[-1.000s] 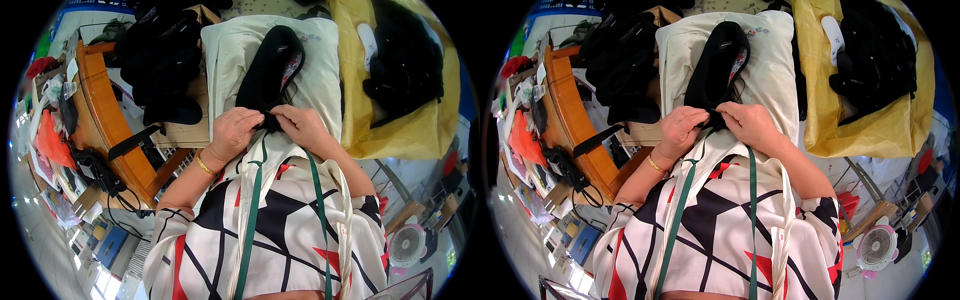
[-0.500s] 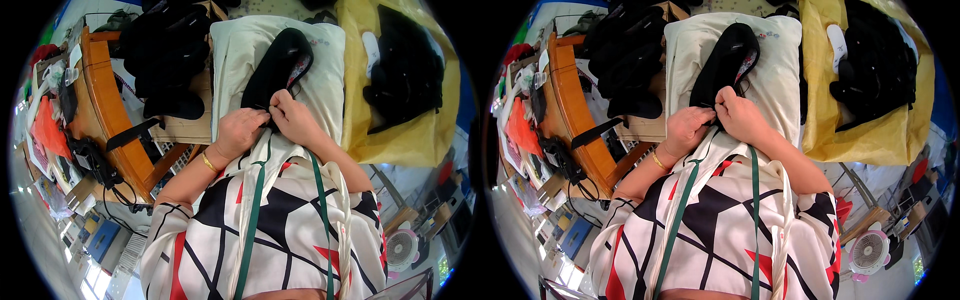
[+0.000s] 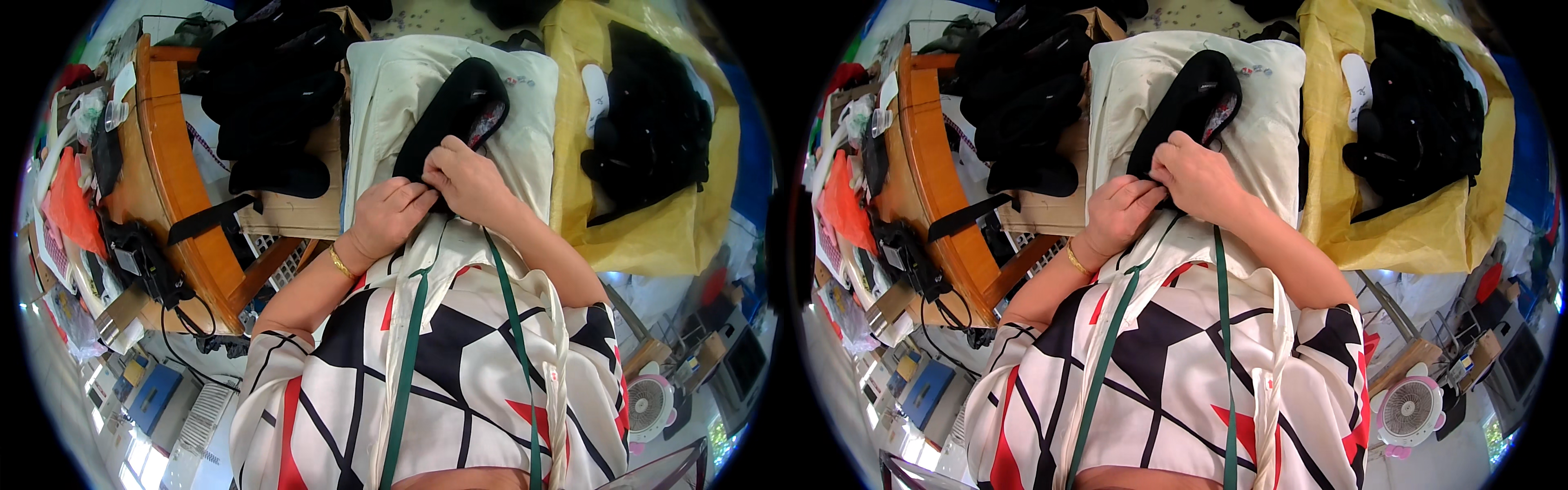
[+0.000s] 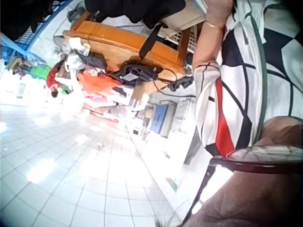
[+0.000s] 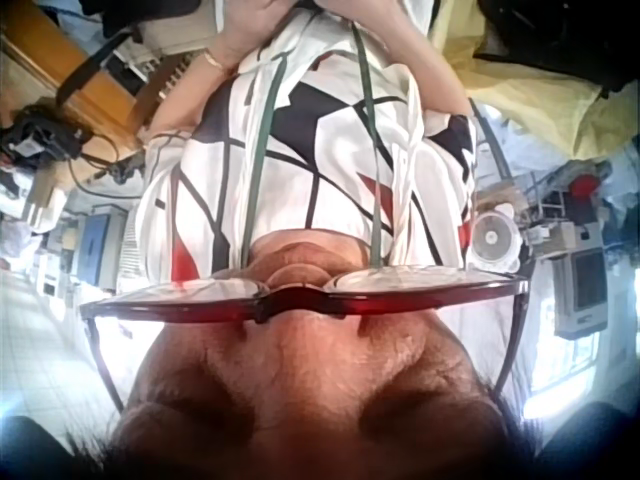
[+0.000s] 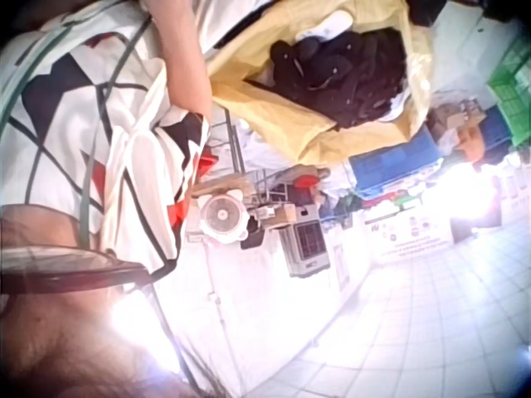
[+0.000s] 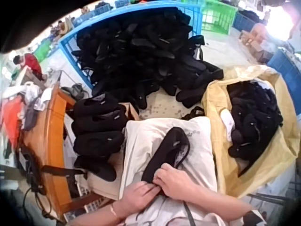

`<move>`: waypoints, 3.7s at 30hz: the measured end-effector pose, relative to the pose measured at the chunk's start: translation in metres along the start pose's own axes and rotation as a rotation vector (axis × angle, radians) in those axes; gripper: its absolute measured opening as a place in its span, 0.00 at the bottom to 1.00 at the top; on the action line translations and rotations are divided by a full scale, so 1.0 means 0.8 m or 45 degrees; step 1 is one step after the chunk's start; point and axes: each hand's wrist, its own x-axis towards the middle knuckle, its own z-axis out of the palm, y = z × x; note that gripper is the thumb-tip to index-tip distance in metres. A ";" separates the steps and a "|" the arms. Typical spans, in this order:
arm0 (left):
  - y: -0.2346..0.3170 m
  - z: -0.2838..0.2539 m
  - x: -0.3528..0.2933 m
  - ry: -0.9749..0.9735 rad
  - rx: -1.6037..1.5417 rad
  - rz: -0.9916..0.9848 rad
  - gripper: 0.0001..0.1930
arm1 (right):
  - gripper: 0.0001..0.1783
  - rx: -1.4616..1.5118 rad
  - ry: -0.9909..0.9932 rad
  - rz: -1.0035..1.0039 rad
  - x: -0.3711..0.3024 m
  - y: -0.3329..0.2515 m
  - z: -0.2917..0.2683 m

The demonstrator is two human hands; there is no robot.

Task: The person sits on the floor and hand-sews a black slip-on shoe using a needle and thread. They repeatedly insert the needle into the shoe's sole and pull the thread through to attach or reinforce the sole. The person handles multiple shoes, picking them up from a nearby pile and placing them back down.

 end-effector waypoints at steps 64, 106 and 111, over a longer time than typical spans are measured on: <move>0.010 0.002 0.010 0.024 -0.322 -0.447 0.14 | 0.07 0.171 -0.034 0.300 -0.052 -0.005 0.000; -0.015 0.013 0.004 0.031 -0.399 -0.221 0.14 | 0.04 -0.194 0.043 -0.211 0.010 -0.010 -0.006; -0.011 0.022 0.001 0.016 -0.417 -0.199 0.14 | 0.04 -0.148 0.049 -0.241 0.016 -0.019 0.000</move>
